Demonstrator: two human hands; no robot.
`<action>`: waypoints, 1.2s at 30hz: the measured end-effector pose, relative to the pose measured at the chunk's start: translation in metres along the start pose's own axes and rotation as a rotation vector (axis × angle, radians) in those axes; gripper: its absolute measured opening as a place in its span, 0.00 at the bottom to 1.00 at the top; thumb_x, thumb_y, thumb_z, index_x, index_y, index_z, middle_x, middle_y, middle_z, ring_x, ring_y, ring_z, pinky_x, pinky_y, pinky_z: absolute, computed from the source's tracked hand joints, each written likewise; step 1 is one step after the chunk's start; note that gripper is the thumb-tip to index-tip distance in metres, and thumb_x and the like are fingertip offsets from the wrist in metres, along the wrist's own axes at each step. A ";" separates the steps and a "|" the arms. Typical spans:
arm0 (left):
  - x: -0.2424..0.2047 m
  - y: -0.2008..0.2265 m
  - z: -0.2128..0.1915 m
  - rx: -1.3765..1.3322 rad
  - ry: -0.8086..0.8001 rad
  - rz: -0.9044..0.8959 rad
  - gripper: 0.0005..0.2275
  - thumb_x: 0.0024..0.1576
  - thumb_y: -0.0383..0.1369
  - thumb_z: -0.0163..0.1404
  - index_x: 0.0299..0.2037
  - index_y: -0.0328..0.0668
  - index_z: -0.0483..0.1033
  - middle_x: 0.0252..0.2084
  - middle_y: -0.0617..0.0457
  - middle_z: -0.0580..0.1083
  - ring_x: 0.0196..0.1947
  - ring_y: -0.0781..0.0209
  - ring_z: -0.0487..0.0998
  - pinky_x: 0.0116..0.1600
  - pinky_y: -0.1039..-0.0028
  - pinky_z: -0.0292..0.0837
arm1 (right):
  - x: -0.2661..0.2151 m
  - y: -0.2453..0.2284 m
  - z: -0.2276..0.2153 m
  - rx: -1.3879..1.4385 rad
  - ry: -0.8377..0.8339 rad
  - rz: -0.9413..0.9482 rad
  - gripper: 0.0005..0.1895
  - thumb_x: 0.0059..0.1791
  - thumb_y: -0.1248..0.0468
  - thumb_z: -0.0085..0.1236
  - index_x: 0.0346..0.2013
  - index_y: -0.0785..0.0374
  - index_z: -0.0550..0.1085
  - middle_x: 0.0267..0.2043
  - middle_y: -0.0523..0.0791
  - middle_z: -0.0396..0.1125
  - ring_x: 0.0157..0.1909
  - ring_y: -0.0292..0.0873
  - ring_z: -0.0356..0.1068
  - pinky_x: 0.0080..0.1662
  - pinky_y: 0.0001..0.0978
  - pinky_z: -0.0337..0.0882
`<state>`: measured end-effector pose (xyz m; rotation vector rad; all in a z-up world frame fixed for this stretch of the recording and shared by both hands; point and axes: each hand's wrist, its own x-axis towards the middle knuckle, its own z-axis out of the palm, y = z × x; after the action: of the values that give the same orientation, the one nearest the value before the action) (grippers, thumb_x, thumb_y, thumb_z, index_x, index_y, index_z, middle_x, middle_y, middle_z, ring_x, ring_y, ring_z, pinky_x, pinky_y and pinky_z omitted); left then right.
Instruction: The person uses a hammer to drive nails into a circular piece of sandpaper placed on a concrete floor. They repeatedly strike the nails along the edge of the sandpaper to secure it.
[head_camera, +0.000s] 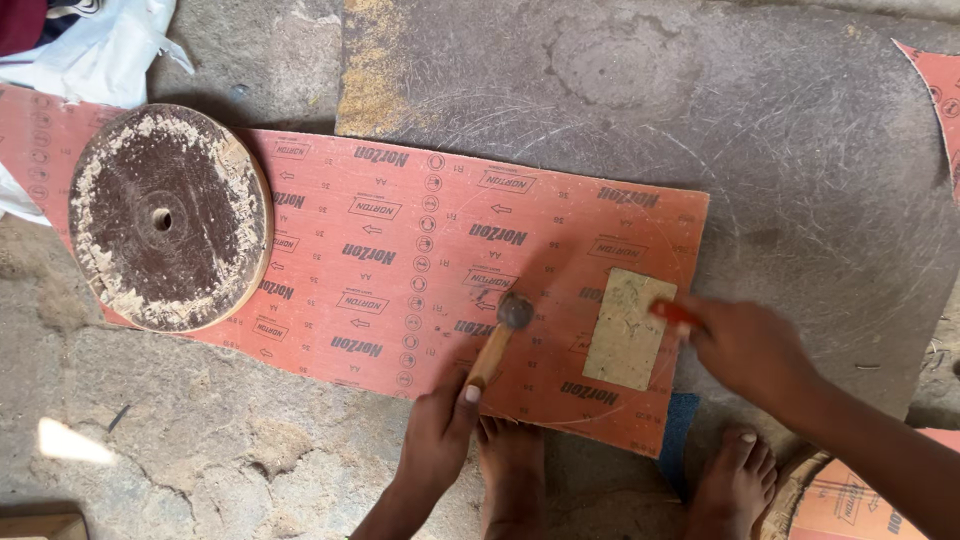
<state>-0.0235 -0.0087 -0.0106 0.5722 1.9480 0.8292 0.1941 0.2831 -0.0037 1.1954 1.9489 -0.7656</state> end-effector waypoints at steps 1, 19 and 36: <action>0.003 0.006 0.000 -0.023 -0.003 0.022 0.16 0.64 0.39 0.41 0.50 0.35 0.76 0.20 0.44 0.73 0.20 0.57 0.76 0.28 0.66 0.70 | -0.001 -0.005 -0.009 -0.185 -0.007 0.077 0.18 0.60 0.51 0.42 0.62 0.34 0.72 0.35 0.44 0.73 0.31 0.47 0.70 0.39 0.40 0.73; 0.011 0.004 0.010 -0.213 0.020 0.131 0.18 0.65 0.40 0.40 0.50 0.29 0.74 0.33 0.45 0.76 0.25 0.58 0.81 0.29 0.71 0.76 | 0.122 -0.123 -0.044 1.029 0.507 -0.892 0.04 0.54 0.75 0.59 0.43 0.69 0.76 0.43 0.44 0.75 0.44 0.32 0.73 0.48 0.25 0.74; 0.010 0.005 0.016 -0.126 0.074 0.089 0.21 0.64 0.45 0.39 0.40 0.29 0.74 0.25 0.42 0.72 0.22 0.52 0.79 0.28 0.65 0.72 | 0.139 -0.125 -0.038 0.736 0.733 -0.908 0.03 0.54 0.74 0.63 0.43 0.67 0.79 0.38 0.45 0.74 0.35 0.35 0.70 0.39 0.28 0.69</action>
<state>-0.0144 0.0064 -0.0184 0.5622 1.9320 1.0347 0.0259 0.3309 -0.0810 0.9973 3.0279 -1.8183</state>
